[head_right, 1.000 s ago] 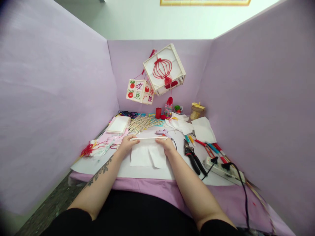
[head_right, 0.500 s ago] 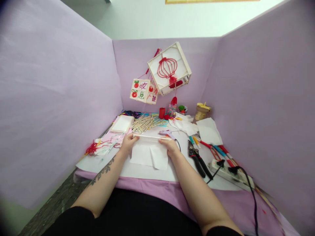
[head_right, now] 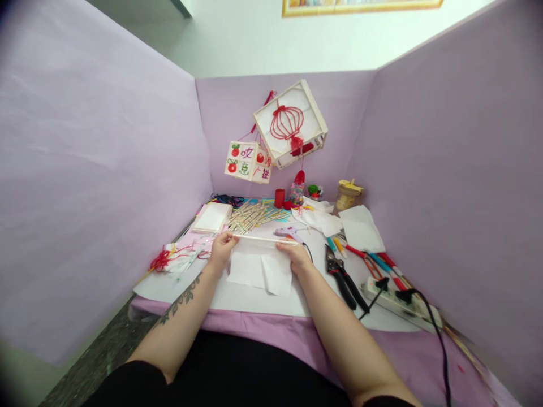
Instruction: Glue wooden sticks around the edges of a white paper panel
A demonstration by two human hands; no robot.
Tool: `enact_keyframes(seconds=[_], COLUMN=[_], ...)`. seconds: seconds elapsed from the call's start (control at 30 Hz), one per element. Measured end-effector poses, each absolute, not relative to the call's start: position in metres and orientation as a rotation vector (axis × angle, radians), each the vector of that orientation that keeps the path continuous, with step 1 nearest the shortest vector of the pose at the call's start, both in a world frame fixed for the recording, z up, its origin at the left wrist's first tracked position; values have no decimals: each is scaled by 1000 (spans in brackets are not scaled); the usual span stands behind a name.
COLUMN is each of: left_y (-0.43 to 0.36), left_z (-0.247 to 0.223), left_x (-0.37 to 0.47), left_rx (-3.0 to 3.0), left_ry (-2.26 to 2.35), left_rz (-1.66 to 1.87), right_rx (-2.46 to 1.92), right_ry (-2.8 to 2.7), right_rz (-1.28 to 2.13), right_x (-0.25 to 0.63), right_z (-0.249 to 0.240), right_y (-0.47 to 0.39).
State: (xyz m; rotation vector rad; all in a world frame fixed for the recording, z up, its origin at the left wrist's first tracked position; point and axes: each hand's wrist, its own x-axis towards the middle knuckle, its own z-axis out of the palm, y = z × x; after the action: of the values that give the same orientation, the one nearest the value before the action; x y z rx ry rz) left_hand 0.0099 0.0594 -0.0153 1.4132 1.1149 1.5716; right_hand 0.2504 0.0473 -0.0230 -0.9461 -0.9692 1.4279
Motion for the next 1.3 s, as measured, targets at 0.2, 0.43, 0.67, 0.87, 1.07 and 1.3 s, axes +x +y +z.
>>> enact_keyframes(seconds=[0.2, 0.43, 0.67, 0.87, 1.07, 1.3], left_y=[59, 59, 58, 52, 59, 68], left_z=[-15, -15, -13, -7, -13, -19], left_x=[12, 10, 12, 12, 14, 8], left_rx=[1470, 1553, 1641, 1904, 1722, 1559], left_ry=[1148, 1214, 1211, 1192, 1235, 1226], left_rz=[1617, 1634, 1627, 1606, 1690, 1592], right_rx=[-922, -937, -939, -936, -954, -939], right_ry=[-931, -937, -911, -925, -950, -920], right_rz=[1475, 1479, 1463, 1429, 1448, 1448], right_x=[249, 250, 252, 252, 245, 250], right_z=[-21, -20, -17, -15, -15, -16], right_y=[46, 45, 45, 44, 42, 43])
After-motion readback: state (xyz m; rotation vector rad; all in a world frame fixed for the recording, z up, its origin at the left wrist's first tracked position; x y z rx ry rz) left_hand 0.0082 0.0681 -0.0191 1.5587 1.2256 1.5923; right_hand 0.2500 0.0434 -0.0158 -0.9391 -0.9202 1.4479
